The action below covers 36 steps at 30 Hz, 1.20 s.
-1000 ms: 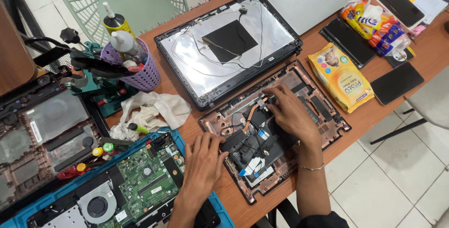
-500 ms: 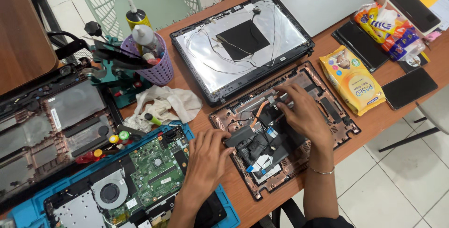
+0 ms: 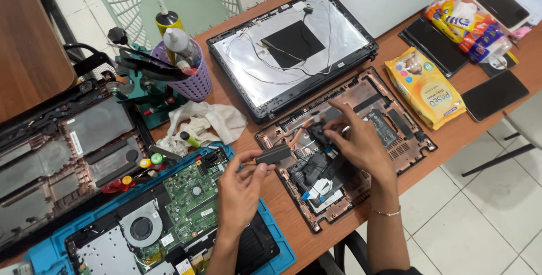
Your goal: The person places a cooling fan and a heatsink onto a laptop motherboard, then connects several ribbon cables and small connectors by hand and using a screwdriver.
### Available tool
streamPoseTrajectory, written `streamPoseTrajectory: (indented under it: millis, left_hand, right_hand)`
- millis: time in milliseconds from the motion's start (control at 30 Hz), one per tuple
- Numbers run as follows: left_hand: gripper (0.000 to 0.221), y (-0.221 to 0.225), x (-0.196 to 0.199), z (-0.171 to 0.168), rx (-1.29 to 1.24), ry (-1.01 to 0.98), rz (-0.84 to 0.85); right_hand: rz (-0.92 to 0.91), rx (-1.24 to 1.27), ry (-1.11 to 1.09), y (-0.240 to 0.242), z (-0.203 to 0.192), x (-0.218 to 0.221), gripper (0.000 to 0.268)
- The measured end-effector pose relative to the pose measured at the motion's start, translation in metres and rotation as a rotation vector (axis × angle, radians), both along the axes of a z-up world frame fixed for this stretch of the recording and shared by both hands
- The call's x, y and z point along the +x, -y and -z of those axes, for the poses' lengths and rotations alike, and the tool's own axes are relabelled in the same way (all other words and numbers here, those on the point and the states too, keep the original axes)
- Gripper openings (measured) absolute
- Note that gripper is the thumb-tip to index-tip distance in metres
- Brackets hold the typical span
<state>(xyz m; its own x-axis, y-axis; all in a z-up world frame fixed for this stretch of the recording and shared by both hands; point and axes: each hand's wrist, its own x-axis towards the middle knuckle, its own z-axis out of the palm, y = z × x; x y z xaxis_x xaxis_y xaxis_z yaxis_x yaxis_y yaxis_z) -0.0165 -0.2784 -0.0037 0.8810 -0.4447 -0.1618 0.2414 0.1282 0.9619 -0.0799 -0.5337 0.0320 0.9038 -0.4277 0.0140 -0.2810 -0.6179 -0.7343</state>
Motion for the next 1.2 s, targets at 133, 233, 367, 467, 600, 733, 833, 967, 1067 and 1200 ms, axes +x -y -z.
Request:
streamPoseTrajectory:
  millis: [133, 233, 367, 467, 600, 733, 833, 967, 1067, 1200]
  left_hand:
    - [0.025, -0.006, 0.004, 0.005, -0.062, 0.000, 0.023]
    - [0.025, -0.006, 0.005, 0.007, -0.073, -0.015, 0.022]
    - [0.025, -0.006, 0.005, 0.008, -0.043, 0.007, 0.012]
    - [0.026, -0.007, 0.007, 0.009, -0.046, 0.001, -0.001]
    - [0.025, -0.012, 0.009, 0.008, -0.026, -0.012, -0.018]
    - [0.027, -0.019, 0.010, 0.004, 0.035, -0.036, -0.018]
    - [0.027, -0.028, 0.007, 0.000, 0.052, -0.014, -0.016]
    - [0.028, -0.038, 0.001, -0.001, -0.007, -0.002, -0.046]
    - [0.030, -0.051, -0.001, -0.005, -0.010, -0.021, -0.074]
    - [0.030, -0.076, -0.004, -0.010, -0.007, 0.034, -0.119]
  right_hand:
    - [0.064, 0.025, -0.037, -0.015, 0.004, -0.008, 0.090]
    - [0.092, -0.001, -0.017, -0.028, 0.008, -0.010, 0.100]
    - [0.087, -0.017, 0.025, -0.031, 0.010, -0.012, 0.097]
    - [0.083, 0.000, 0.033, -0.029, 0.008, -0.012, 0.095]
    - [0.149, 0.011, -0.016, -0.024, 0.002, -0.011, 0.093]
    - [0.182, -0.013, 0.033, -0.017, 0.002, -0.010, 0.084]
    - [0.147, -0.083, 0.086, -0.013, 0.009, -0.007, 0.080]
    - [0.121, -0.180, 0.072, -0.015, 0.016, -0.006, 0.070]
    - [0.065, -0.313, 0.142, -0.021, 0.012, -0.006, 0.067]
    - [0.014, -0.355, 0.192, -0.041, -0.004, -0.005, 0.061]
